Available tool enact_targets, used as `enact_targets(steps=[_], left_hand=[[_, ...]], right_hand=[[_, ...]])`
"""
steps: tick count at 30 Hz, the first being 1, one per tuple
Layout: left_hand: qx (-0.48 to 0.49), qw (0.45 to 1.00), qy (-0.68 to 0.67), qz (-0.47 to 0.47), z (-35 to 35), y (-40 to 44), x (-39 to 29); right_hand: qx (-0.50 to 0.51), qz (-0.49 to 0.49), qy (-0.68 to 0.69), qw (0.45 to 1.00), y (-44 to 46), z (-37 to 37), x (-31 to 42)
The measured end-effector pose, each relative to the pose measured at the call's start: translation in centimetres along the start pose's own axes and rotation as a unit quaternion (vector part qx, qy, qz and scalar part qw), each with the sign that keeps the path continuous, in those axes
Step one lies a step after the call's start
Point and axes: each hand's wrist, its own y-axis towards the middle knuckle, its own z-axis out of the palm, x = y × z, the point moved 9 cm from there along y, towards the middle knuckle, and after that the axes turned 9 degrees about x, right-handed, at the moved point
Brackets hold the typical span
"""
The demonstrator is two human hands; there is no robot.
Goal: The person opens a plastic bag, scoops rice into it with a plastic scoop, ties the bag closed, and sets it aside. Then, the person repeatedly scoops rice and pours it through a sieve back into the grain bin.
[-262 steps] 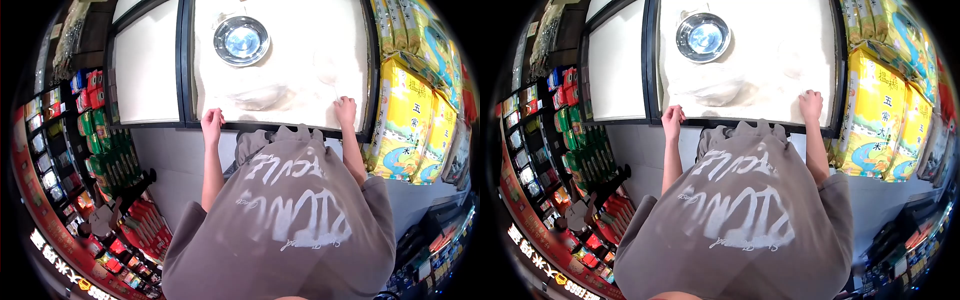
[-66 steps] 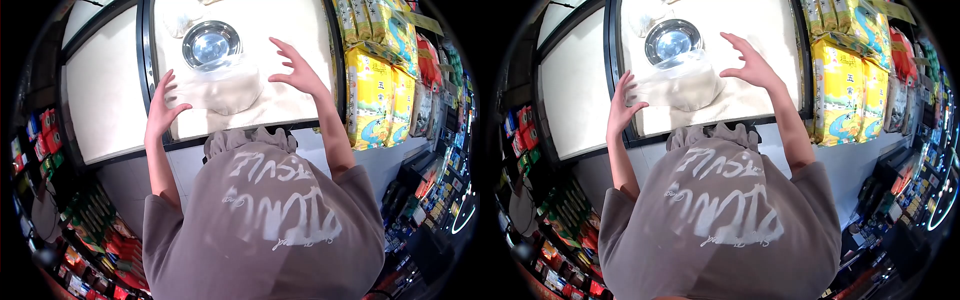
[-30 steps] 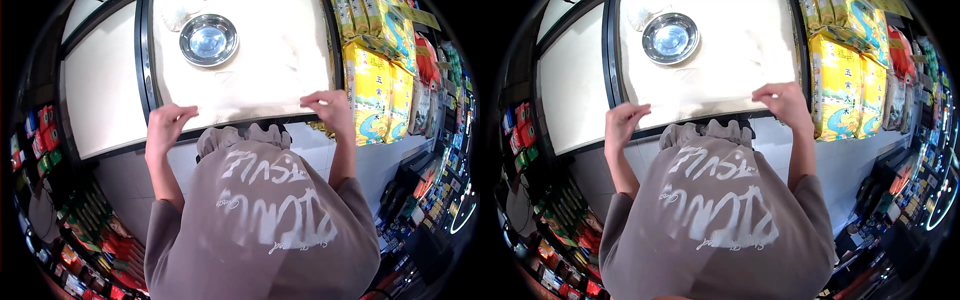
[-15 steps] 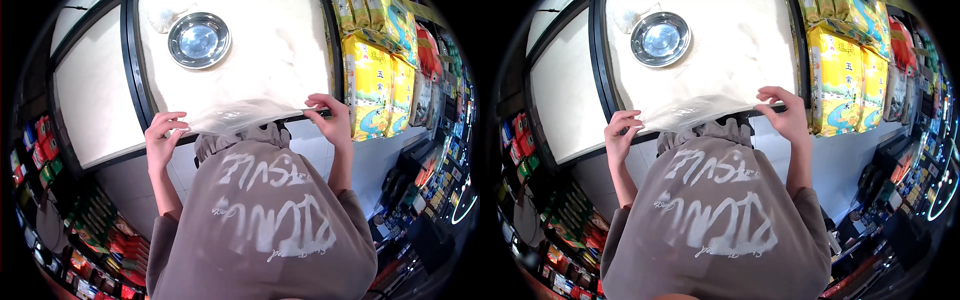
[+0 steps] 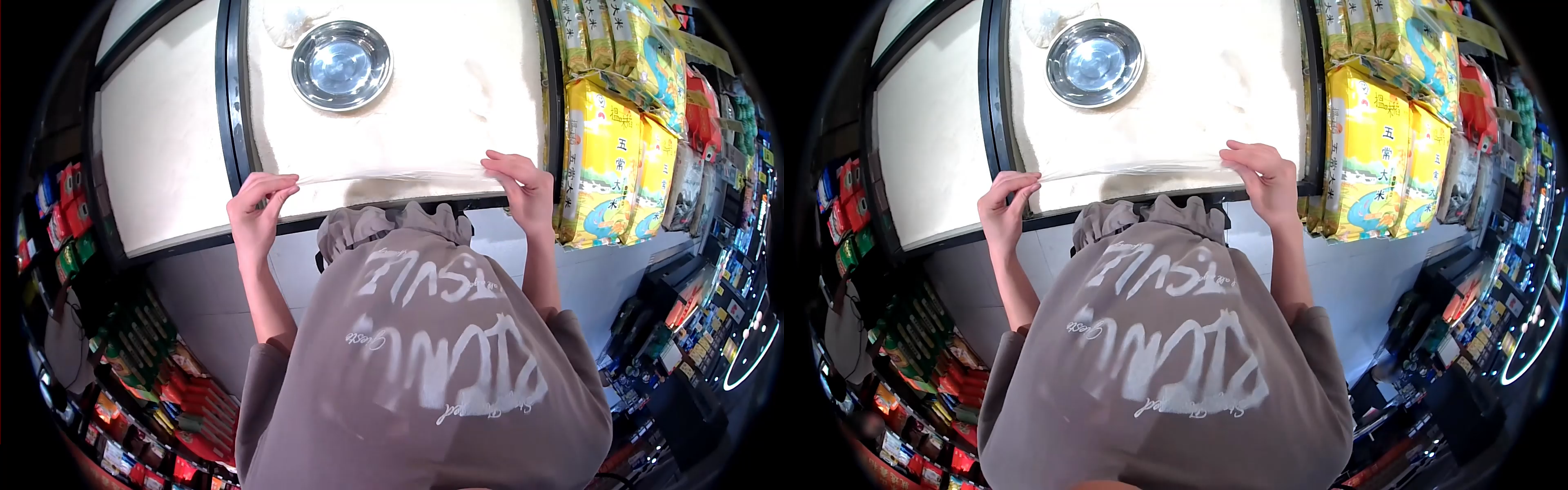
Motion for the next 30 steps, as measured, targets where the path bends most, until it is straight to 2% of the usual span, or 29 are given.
enact_targets(steps=[4, 8, 12, 14, 17, 22, 26, 30], left_hand=[[0.026, 0.999, 0.033, 0.027, -0.8, 1.8, -4.1], [-0.001, 0.998, 0.019, 0.055, -2.5, 1.5, -5.5], [0.016, 0.996, 0.046, 0.079, -2.2, 0.9, -5.8], [0.021, 1.0, 0.011, 0.01, -1.9, 0.5, -3.6], [0.011, 0.999, 0.014, -0.035, -1.4, -0.1, -2.7], [0.021, 0.997, -0.044, -0.052, -0.9, -1.2, -3.2], [0.014, 0.991, -0.105, -0.087, -1.4, -0.5, -0.2], [0.014, 0.994, -0.085, -0.07, -0.9, -0.2, 0.0]], right_hand=[[-0.021, -0.01, -0.017, 1.0, 0.6, -1.7, 1.3], [-0.021, 0.002, 0.005, 1.0, 0.6, -3.1, 2.4], [-0.013, -0.007, 0.0, 1.0, 0.2, -2.3, 2.0], [-0.011, -0.009, 0.011, 1.0, 0.3, -1.7, 1.1], [0.012, 0.044, 0.014, 0.999, -0.1, -0.8, -0.5], [-0.008, 0.04, 0.035, 0.999, -1.5, -1.3, 0.1], [-0.005, 0.007, 0.048, 0.999, -1.0, -0.6, 0.5], [0.002, 0.019, 0.059, 0.998, -0.4, -0.5, 0.2]])
